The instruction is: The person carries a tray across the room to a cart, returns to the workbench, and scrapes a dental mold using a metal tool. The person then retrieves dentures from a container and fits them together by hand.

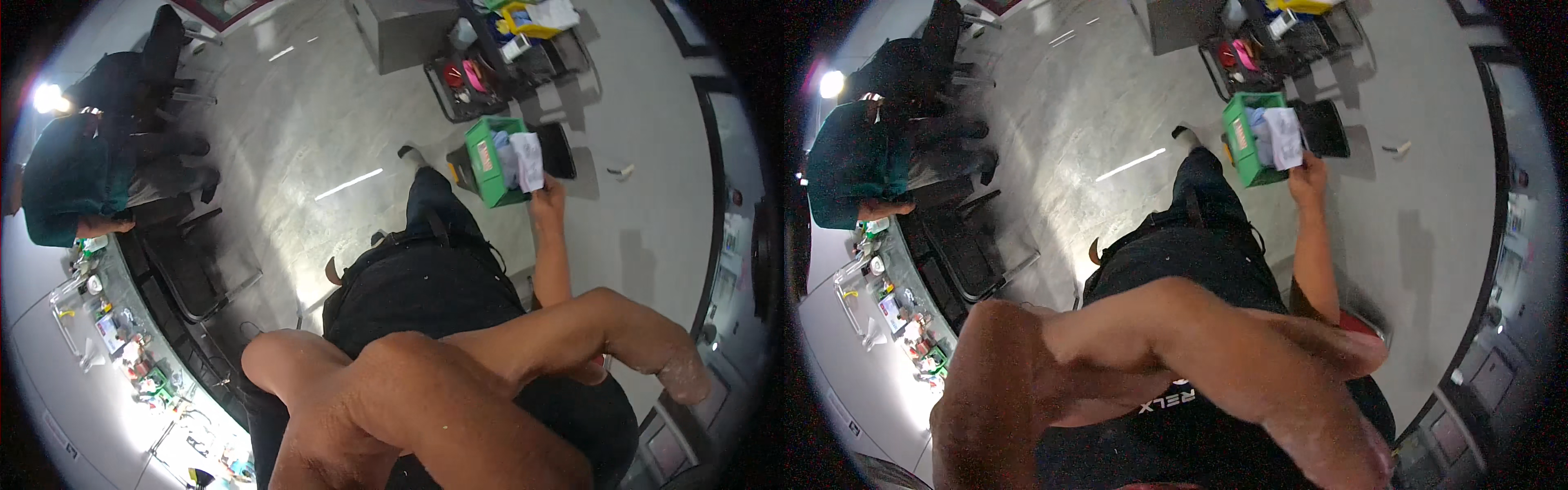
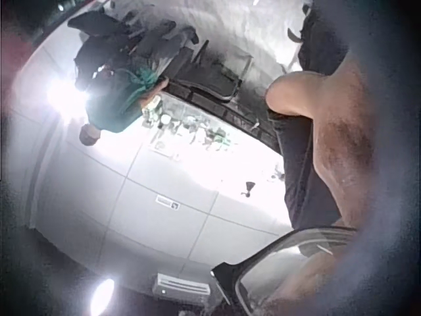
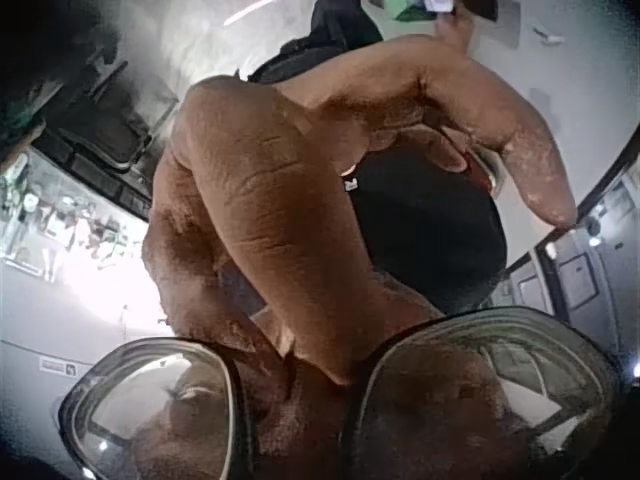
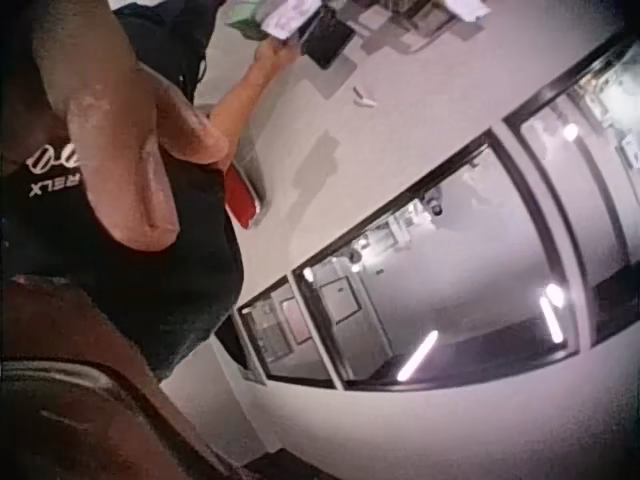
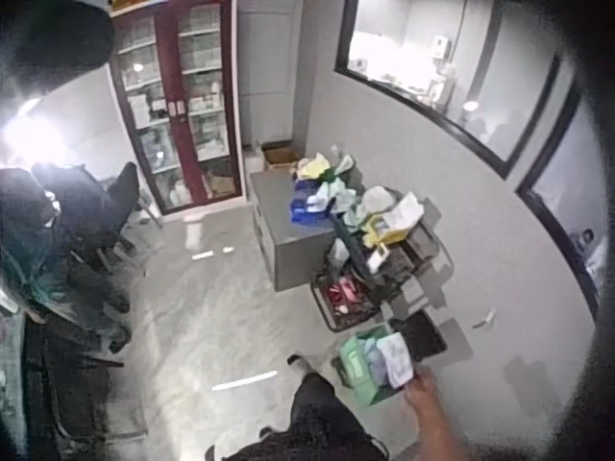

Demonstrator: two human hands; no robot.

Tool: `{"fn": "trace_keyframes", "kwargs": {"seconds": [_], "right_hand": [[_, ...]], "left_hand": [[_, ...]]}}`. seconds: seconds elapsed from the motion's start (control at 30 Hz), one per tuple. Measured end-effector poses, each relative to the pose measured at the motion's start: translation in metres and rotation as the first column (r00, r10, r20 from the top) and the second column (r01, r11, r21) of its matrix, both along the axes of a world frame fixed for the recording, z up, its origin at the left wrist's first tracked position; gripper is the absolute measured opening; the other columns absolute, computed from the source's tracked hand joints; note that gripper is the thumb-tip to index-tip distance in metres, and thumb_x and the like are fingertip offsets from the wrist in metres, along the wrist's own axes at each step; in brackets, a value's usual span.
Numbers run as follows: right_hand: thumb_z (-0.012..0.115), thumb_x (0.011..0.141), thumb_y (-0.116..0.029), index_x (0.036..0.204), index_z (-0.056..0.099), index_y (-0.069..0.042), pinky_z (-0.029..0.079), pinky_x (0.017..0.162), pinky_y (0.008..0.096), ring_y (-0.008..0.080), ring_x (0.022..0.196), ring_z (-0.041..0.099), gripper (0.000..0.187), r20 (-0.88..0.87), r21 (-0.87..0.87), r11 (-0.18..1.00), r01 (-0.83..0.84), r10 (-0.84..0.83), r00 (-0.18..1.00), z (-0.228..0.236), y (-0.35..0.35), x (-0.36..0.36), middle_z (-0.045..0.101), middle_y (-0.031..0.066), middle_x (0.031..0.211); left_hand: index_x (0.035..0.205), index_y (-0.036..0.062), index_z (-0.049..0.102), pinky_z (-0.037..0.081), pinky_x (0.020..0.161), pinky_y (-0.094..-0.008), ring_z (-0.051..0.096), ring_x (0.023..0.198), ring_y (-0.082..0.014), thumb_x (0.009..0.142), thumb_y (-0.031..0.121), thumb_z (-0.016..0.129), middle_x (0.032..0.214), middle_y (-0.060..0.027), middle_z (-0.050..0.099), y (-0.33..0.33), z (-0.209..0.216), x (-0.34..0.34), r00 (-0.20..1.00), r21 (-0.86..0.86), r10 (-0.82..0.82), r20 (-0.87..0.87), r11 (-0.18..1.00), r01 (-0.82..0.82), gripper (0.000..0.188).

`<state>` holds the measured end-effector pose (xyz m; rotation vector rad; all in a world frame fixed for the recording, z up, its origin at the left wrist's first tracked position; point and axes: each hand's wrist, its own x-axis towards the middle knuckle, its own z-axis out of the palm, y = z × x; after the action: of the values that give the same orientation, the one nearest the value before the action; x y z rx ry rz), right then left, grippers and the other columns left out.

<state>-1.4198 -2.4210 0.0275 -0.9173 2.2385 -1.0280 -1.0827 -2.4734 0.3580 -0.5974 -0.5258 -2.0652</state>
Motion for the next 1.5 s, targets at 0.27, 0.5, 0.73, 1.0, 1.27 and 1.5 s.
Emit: {"fn": "trace_keyframes", "kwargs": {"seconds": [0.27, 0.5, 0.73, 1.0, 1.27, 1.5], "right_hand": [[0.064, 0.089, -0.027, 0.103, 0.072, 0.008, 0.050, 0.081, 0.0462, 0.0390, 0.091, 0.068, 0.038, -0.301, -0.022, 0.952, 0.305, -0.297, 0.906, 0.040, -0.208, -0.096, 0.072, 0.0235, 0.097], [0.062, 0.085, -0.024, 0.095, 0.070, 0.014, 0.051, 0.079, 0.0503, 0.0420, 0.088, 0.069, 0.040, -0.332, 0.103, 0.906, 0.410, -0.357, 0.873, 0.007, -0.329, -0.216, 0.070, 0.0302, 0.096], [0.059, 0.086, -0.023, 0.087, 0.070, 0.012, 0.053, 0.074, 0.0526, 0.0438, 0.082, 0.069, 0.036, -0.367, -0.001, 0.786, 0.618, -0.575, 0.731, -0.027, -0.378, -0.218, 0.070, 0.0307, 0.088], [0.062, 0.086, -0.014, 0.091, 0.070, 0.012, 0.053, 0.073, 0.0555, 0.0460, 0.083, 0.069, 0.028, -0.484, 0.062, 0.823, 0.564, -0.469, 0.738, -0.011, -0.366, -0.152, 0.070, 0.0317, 0.091], [0.063, 0.087, -0.013, 0.101, 0.069, 0.012, 0.052, 0.076, 0.0538, 0.0455, 0.089, 0.069, 0.029, -0.458, 0.060, 0.831, 0.553, -0.469, 0.755, -0.015, -0.339, -0.150, 0.069, 0.0298, 0.099], [0.064, 0.084, -0.011, 0.096, 0.069, 0.013, 0.053, 0.071, 0.0536, 0.0464, 0.083, 0.069, 0.027, -0.524, 0.024, 0.856, 0.517, -0.429, 0.735, -0.020, -0.321, -0.138, 0.070, 0.0318, 0.092]], "left_hand": [[0.115, 0.0052, 0.063, 0.037, 0.104, -0.0683, 0.039, 0.131, -0.0587, 0.094, 0.044, 0.059, 0.132, -0.0375, 0.045, -0.112, 0.002, -0.041, 0.985, 0.036, 0.154, 0.083, 0.987, -0.157, 0.045], [0.116, 0.0064, 0.063, 0.037, 0.104, -0.0693, 0.039, 0.132, -0.0587, 0.095, 0.046, 0.057, 0.130, -0.0373, 0.045, -0.171, 0.011, -0.069, 0.950, 0.051, 0.285, 0.124, 0.955, -0.293, 0.045], [0.117, 0.0076, 0.062, 0.037, 0.103, -0.0702, 0.038, 0.132, -0.0587, 0.096, 0.048, 0.055, 0.129, -0.0370, 0.045, -0.213, 0.013, -0.089, 0.902, 0.085, 0.400, 0.163, 0.905, -0.416, 0.046], [0.117, 0.0089, 0.061, 0.037, 0.103, -0.0713, 0.038, 0.132, -0.0587, 0.097, 0.051, 0.052, 0.128, -0.0367, 0.046, -0.230, 0.010, -0.093, 0.873, 0.112, 0.453, 0.182, 0.872, -0.476, 0.047], [0.118, 0.0103, 0.060, 0.037, 0.102, -0.0724, 0.037, 0.132, -0.0587, 0.099, 0.053, 0.050, 0.127, -0.0364, 0.046, -0.231, 0.010, -0.105, 0.887, 0.182, 0.389, 0.248, 0.881, -0.437, 0.048], [0.119, 0.0113, 0.059, 0.037, 0.102, -0.0733, 0.037, 0.132, -0.0587, 0.100, 0.055, 0.048, 0.126, -0.0362, 0.046, -0.235, 0.009, -0.109, 0.876, 0.324, 0.287, 0.387, 0.847, -0.421, 0.049]]}}
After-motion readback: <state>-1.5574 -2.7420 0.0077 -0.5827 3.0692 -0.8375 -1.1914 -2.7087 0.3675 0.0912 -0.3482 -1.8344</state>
